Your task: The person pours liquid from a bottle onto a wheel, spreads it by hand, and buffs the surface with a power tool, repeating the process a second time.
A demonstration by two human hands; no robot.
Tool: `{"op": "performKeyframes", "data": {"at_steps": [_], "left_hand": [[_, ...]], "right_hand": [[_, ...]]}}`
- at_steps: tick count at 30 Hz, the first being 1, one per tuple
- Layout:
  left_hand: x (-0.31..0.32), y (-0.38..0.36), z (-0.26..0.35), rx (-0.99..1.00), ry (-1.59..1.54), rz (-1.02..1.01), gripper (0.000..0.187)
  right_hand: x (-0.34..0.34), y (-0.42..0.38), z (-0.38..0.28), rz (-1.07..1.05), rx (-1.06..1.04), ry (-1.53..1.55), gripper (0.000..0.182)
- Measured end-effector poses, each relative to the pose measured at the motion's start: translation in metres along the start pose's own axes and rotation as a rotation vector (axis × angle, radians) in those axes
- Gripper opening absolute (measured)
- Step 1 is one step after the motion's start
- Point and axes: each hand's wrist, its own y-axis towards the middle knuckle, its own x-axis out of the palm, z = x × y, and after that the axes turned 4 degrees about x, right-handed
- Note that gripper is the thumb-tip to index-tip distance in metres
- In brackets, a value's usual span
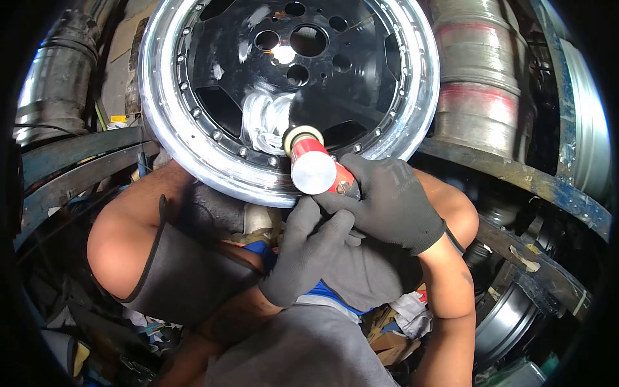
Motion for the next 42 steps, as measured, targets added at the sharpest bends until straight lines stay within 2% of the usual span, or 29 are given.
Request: {"op": "performKeyframes", "data": {"at_steps": [2, 7, 13, 16, 22, 25, 28, 31, 38, 40, 42], "left_hand": [[-0.001, 0.001, -0.003, 0.014, -0.003, -0.009, 0.024], [0.005, -0.001, -0.005, 0.010, -0.124, 0.061, 0.021], [-0.002, -0.001, -0.006, -0.005, -0.062, -0.010, 0.025], [0.004, -0.001, -0.009, 0.006, -0.199, 0.043, 0.027], [0.000, -0.002, -0.017, -0.007, -0.158, 0.049, 0.027], [-0.001, 0.000, -0.015, 0.001, -0.226, -0.029, 0.027], [0.000, 0.001, -0.020, 0.022, -0.215, 0.024, 0.026], [0.000, 0.000, -0.020, -0.035, -0.261, 0.006, 0.025], [-0.002, 0.002, -0.019, -0.015, -0.254, 0.005, 0.026], [-0.002, 0.003, -0.016, -0.073, -0.281, -0.019, 0.026], [-0.003, 0.004, -0.015, -0.026, -0.229, -0.026, 0.025]], "right_hand": [[-0.003, 0.000, -0.004, -0.014, 0.053, 0.014, 0.041], [0.003, -0.001, 0.005, 0.034, -0.045, 0.007, 0.040], [0.004, -0.002, 0.009, 0.028, -0.034, 0.003, 0.039], [0.005, -0.002, 0.008, 0.049, -0.052, 0.004, 0.039], [0.006, -0.002, 0.012, 0.052, -0.085, -0.034, 0.039], [0.004, -0.002, 0.010, 0.042, -0.059, -0.037, 0.038], [0.002, -0.001, 0.010, 0.022, -0.069, -0.045, 0.037], [0.002, 0.000, 0.012, 0.004, -0.091, -0.050, 0.036], [0.004, 0.001, 0.013, 0.015, -0.121, -0.055, 0.035], [0.001, 0.000, 0.011, 0.014, -0.081, -0.040, 0.035], [0.001, 0.000, 0.010, 0.018, -0.066, -0.018, 0.035]]}}
